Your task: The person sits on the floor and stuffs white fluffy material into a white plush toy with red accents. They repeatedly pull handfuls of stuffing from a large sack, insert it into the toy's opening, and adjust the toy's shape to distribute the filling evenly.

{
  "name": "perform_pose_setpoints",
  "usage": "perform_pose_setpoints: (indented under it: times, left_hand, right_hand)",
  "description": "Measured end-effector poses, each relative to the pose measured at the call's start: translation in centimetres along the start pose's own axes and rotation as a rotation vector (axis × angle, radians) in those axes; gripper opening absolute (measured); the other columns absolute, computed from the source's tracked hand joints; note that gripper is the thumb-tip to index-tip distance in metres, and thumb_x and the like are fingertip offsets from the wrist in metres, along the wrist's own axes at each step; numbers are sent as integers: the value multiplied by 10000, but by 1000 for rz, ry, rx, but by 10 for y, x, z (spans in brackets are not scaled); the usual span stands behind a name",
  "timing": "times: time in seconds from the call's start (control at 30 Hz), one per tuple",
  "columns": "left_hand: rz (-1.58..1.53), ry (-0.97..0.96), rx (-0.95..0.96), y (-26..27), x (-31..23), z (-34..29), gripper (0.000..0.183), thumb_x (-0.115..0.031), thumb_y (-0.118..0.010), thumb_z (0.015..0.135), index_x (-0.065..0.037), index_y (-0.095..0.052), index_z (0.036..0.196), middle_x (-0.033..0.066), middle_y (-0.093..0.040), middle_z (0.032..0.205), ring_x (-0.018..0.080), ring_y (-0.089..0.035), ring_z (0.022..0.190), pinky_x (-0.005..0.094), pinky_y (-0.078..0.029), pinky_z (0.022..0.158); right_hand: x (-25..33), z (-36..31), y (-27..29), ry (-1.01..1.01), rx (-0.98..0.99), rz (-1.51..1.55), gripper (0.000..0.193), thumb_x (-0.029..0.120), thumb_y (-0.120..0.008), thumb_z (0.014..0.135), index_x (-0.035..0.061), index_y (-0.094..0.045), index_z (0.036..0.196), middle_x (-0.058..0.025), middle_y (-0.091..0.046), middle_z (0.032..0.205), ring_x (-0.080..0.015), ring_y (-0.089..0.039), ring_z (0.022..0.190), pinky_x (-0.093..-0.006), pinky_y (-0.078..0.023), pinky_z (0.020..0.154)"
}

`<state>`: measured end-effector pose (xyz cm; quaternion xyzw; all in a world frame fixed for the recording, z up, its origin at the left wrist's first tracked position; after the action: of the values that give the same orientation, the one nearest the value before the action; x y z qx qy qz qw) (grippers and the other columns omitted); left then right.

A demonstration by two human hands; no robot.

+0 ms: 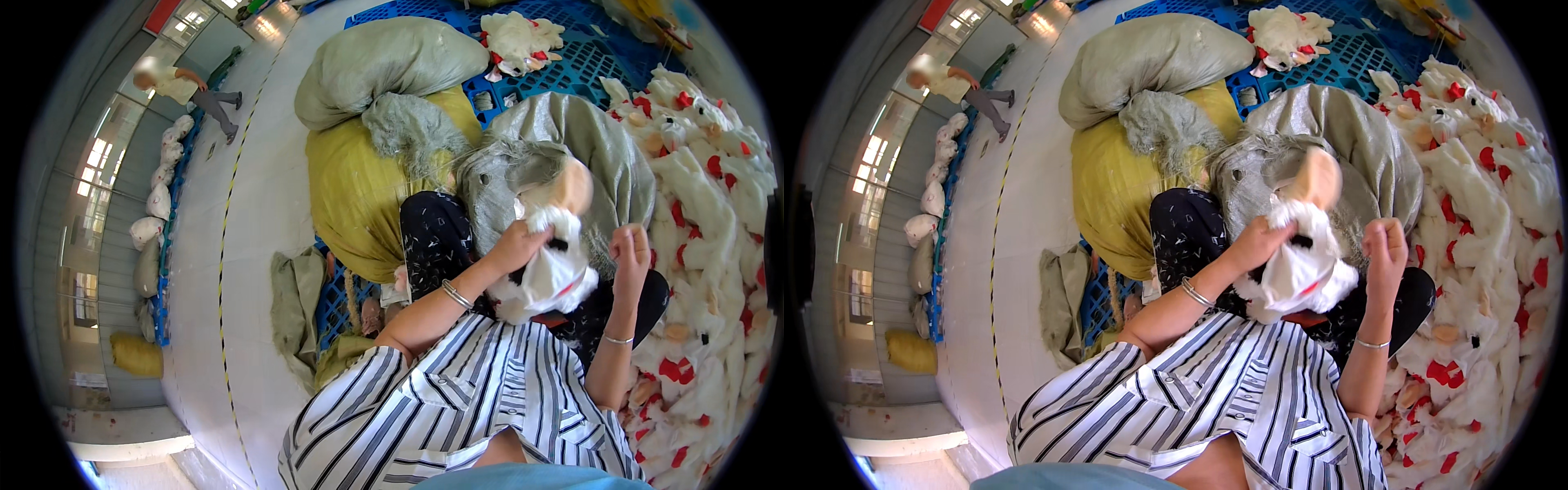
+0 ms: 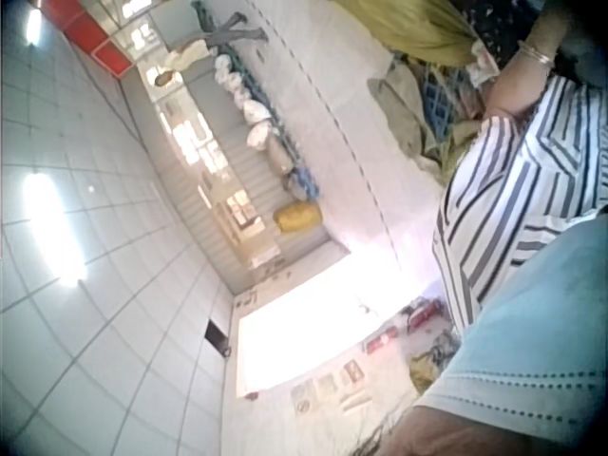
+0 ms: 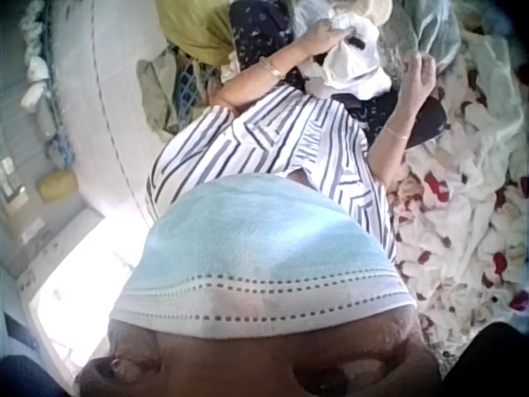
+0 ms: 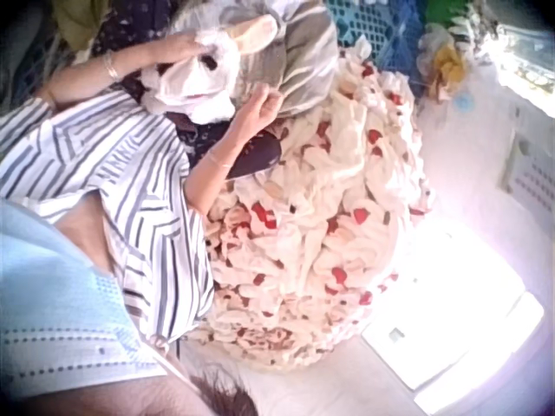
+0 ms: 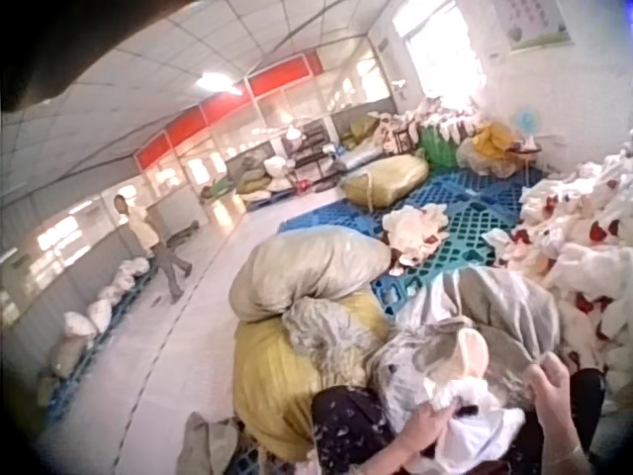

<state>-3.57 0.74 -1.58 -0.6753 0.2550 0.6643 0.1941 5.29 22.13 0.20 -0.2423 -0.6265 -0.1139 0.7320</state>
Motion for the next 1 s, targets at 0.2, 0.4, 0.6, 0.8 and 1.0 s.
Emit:
perform_pose_setpoints:
  times: [0.2, 0.4, 0.6, 0.8, 1.0]
  left_hand:
    - [-149, -61, -190, 8, -4, 8, 354, -323, -563, 967, 10, -673, 919, 55, -678, 806, 142, -601, 719, 319, -474, 677]
    - [-232, 153, -370, 21, -8, 6, 411, -363, -567, 959, 22, -680, 1049, 86, -692, 913, 153, -630, 835, 316, -494, 747]
    - [-278, 122, -357, 7, -11, 13, 443, -388, -575, 953, 31, -688, 1038, 82, -689, 956, 152, -633, 861, 298, -491, 764]
    - [-269, 52, -197, -26, -20, 23, 446, -393, -570, 956, 34, -693, 998, 80, -692, 941, 137, -632, 841, 290, -485, 735]
    - [258, 24, -322, 19, 28, 48, 518, -415, -598, 937, 90, -686, 865, 86, -669, 724, 138, -608, 667, 326, -498, 624]
  right_hand:
    - [-16, -36, -59, -67, 270, -161, 108, 60, -588, 941, -20, -628, 1002, -8, -619, 912, -49, -540, 806, -187, -430, 719]
    - [-6, -40, -50, -3, 194, -316, 160, 88, -644, 904, -43, -641, 995, -7, -626, 824, -61, -556, 742, -217, -459, 667]
    - [-19, -47, -57, -211, 344, -307, 182, 141, -618, 891, -35, -655, 921, -31, -634, 737, -81, -529, 636, -233, -439, 579]
    - [-59, -70, -61, -613, 392, 339, 190, 180, -599, 932, -2, -642, 900, -30, -617, 695, -97, -511, 504, -247, -404, 465]
    - [23, -62, -31, -331, 294, 132, 305, 237, -553, 938, -8, -641, 778, -63, -596, 606, -90, -459, 425, -232, -337, 400]
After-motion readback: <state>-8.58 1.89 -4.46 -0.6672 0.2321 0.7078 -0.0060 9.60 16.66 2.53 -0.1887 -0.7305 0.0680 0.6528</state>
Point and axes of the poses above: each hand's wrist, its own z-axis towards the middle knuckle, its own y-axis out of the back of the hand, x = y × z, the point moved 8 cm from there along z, towards the middle knuckle
